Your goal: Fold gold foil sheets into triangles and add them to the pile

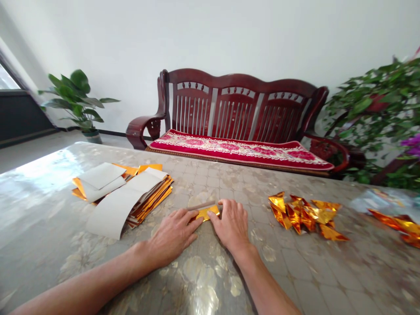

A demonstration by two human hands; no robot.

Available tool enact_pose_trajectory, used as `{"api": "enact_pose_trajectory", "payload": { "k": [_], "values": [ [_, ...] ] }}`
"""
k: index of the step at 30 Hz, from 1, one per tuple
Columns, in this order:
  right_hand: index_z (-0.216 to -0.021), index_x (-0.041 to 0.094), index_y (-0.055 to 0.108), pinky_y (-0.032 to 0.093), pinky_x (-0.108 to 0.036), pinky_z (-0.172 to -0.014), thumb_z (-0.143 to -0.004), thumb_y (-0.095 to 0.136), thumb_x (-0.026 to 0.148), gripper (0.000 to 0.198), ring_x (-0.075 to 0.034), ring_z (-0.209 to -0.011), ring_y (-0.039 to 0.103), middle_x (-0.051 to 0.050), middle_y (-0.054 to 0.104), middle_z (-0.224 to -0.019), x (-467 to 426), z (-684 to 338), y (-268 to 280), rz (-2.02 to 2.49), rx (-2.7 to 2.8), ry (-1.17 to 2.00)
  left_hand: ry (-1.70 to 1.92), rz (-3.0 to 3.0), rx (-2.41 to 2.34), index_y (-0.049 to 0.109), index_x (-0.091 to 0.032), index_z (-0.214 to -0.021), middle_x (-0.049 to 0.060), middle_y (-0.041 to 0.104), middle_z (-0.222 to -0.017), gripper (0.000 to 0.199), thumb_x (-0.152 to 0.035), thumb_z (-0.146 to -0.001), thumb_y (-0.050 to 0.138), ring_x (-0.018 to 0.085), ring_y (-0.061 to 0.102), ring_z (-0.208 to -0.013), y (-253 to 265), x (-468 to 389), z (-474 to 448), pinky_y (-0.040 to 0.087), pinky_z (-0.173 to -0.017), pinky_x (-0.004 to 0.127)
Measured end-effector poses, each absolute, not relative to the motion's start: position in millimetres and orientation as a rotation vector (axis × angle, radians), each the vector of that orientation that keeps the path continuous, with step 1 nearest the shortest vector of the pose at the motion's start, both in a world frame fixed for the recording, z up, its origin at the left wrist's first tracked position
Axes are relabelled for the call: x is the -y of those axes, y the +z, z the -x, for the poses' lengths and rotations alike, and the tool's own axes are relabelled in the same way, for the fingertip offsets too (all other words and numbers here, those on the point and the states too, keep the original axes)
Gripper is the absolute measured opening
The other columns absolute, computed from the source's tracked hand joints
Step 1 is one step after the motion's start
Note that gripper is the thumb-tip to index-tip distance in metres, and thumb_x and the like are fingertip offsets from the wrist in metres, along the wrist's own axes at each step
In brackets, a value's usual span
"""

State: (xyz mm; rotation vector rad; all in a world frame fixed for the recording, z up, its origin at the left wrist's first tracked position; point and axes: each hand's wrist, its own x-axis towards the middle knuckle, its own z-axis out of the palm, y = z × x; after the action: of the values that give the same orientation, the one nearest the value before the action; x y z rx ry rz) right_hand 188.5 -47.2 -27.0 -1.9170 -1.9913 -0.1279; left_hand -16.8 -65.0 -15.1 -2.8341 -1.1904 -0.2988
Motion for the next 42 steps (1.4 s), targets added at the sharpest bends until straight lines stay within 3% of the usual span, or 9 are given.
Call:
{"api": "enact_pose_trajectory", "payload": {
  "k": [8, 13, 25, 34, 39, 42],
  "values": [
    [-0.112, 0.02, 0.059, 0.039, -0.039, -0.087, -0.084, 0.063, 0.053, 0.044, -0.028, -0.1, 0.05, -0.01, 0.059, -0.108, 44, -192, -31, 1.902, 2.053, -0.199, -0.304, 2.814, 1.215, 0.043, -0.026, -0.138, 0.008, 0.056, -0.126, 0.047, -0.036, -0.094, 0.055, 0.026, 0.052, -0.109, -16, 67, 15, 0.047, -0.091, 0.042],
    [-0.114, 0.019, 0.059, 0.039, -0.039, -0.09, -0.084, 0.063, 0.056, 0.048, -0.028, -0.103, 0.05, -0.01, 0.058, -0.111, 42, -190, -31, 1.918, 2.056, -0.198, -0.29, 2.799, 1.216, 0.047, -0.025, -0.134, 0.008, 0.056, -0.124, 0.042, -0.037, -0.095, 0.053, 0.027, 0.051, -0.107, -15, 68, 14, 0.047, -0.089, 0.042],
    [-0.116, 0.02, 0.058, 0.037, -0.04, -0.093, -0.088, 0.059, 0.049, 0.04, -0.028, -0.107, 0.049, -0.01, 0.058, -0.116, 34, -199, -34, 1.97, 2.023, -0.198, -0.254, 2.751, 1.245, 0.051, -0.019, -0.125, 0.009, 0.058, -0.113, 0.035, -0.034, -0.094, 0.054, 0.027, 0.053, -0.103, -15, 74, 13, 0.047, -0.086, 0.041],
    [-0.114, 0.02, 0.059, 0.036, -0.039, -0.094, -0.088, 0.06, 0.046, 0.037, -0.027, -0.107, 0.049, -0.01, 0.058, -0.118, 34, -196, -34, 1.964, 2.011, -0.178, -0.204, 2.736, 1.166, 0.058, -0.017, -0.094, 0.009, 0.059, -0.097, 0.009, -0.025, -0.094, 0.054, 0.024, 0.053, -0.095, -21, 68, 6, 0.047, -0.079, 0.037],
    [-0.114, 0.019, 0.059, 0.036, -0.039, -0.094, -0.087, 0.06, 0.042, 0.035, -0.028, -0.108, 0.049, -0.011, 0.058, -0.118, 35, -191, -29, 1.996, 1.977, -0.149, -0.182, 2.785, 1.156, 0.057, -0.016, -0.095, 0.009, 0.058, -0.096, 0.012, -0.027, -0.095, 0.053, 0.025, 0.054, -0.094, -19, 62, 5, 0.048, -0.079, 0.037],
    [-0.114, 0.019, 0.06, 0.036, -0.039, -0.094, -0.086, 0.06, 0.04, 0.035, -0.028, -0.107, 0.049, -0.011, 0.059, -0.118, 34, -189, -28, 2.004, 1.97, -0.152, -0.214, 2.806, 1.201, 0.055, -0.017, -0.11, 0.008, 0.058, -0.101, 0.02, -0.032, -0.096, 0.052, 0.025, 0.054, -0.098, -11, 61, 5, 0.048, -0.083, 0.038]
  ]
}}
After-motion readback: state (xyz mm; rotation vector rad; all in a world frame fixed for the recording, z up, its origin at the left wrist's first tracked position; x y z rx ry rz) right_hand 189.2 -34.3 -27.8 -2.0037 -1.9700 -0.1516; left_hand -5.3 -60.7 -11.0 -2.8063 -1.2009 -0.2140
